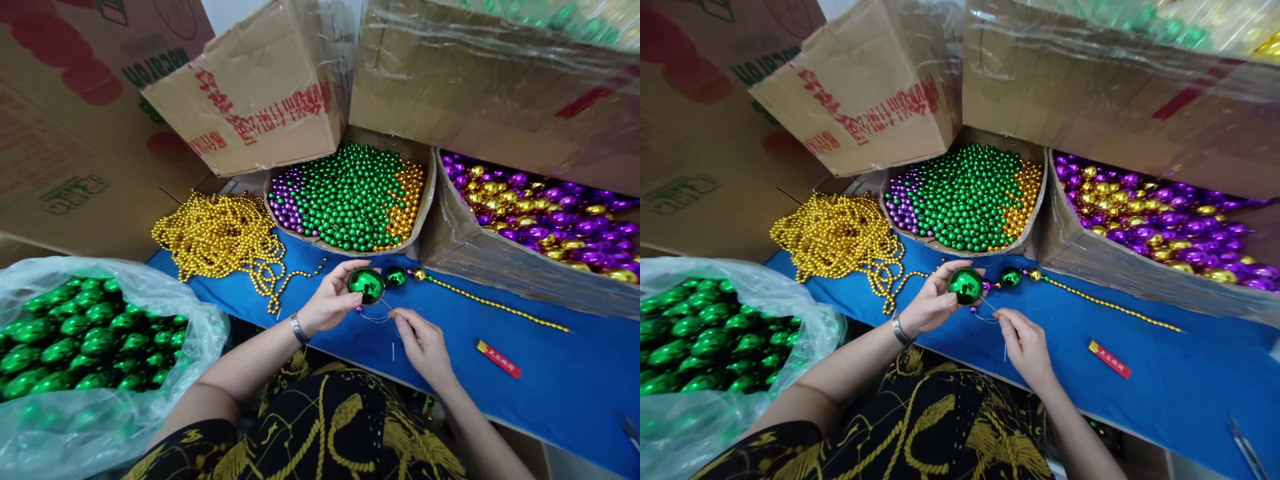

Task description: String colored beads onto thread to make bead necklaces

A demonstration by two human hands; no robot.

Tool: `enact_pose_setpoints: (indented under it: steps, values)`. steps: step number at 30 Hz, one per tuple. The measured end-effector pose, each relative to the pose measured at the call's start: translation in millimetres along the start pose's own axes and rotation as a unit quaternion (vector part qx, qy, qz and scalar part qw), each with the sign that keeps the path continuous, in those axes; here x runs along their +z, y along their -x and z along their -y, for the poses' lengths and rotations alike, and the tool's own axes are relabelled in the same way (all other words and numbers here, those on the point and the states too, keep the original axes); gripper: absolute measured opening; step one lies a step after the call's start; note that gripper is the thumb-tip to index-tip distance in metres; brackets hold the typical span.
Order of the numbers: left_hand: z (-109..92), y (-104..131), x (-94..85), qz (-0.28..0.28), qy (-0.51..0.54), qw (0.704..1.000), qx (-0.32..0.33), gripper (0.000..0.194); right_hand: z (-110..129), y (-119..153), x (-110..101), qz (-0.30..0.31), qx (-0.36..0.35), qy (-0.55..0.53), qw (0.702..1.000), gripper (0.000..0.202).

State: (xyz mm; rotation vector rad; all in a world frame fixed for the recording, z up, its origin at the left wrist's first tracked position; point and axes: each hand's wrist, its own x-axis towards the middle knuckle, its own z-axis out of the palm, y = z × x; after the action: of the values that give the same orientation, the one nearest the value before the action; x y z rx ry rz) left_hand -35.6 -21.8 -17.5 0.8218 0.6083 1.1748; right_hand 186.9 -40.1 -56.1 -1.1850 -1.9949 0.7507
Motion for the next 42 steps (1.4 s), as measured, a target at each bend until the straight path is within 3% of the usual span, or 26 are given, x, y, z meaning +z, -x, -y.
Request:
enact_pose_setpoints:
  steps: [28, 32, 34, 36, 37, 39, 42]
  values:
    - [10, 4, 0.2, 0.029, -0.027, 0.999, 0.019, 0.064, 3, -1, 4, -0.019, -0.028, 0.015, 0.999, 0.024]
    - [-5, -4, -3.7, 0.089, -0.101, 0.99, 0.049, 0.072, 5, -2, 2, -0.037, -0.023, 0.023, 0.999, 0.024]
    - [-22, -22, -5.1, 0.067, -0.166, 0.978, 0.102, 0.06, 3, -1, -2, -0.056, -0.017, 0.032, 0.998, 0.023]
    - [-36, -53, -4.0, 0.023, -0.289, 0.944, 0.157, 0.041, 0, 1, -6, -0.072, -0.01, 0.044, 0.996, 0.023]
    - [-40, -72, -2.3, 0.013, -0.376, 0.91, 0.174, 0.033, -1, 2, -7, -0.079, -0.007, 0.051, 0.996, 0.022]
    - [-40, -114, 3.2, 0.039, -0.564, 0.805, 0.179, 0.024, -3, 4, -10, -0.089, -0.007, 0.062, 0.994, 0.02]
    - [-23, -171, 13.4, 0.12, -0.781, 0.605, 0.1, 0.023, -3, 7, -12, -0.099, -0.01, 0.072, 0.992, 0.018]
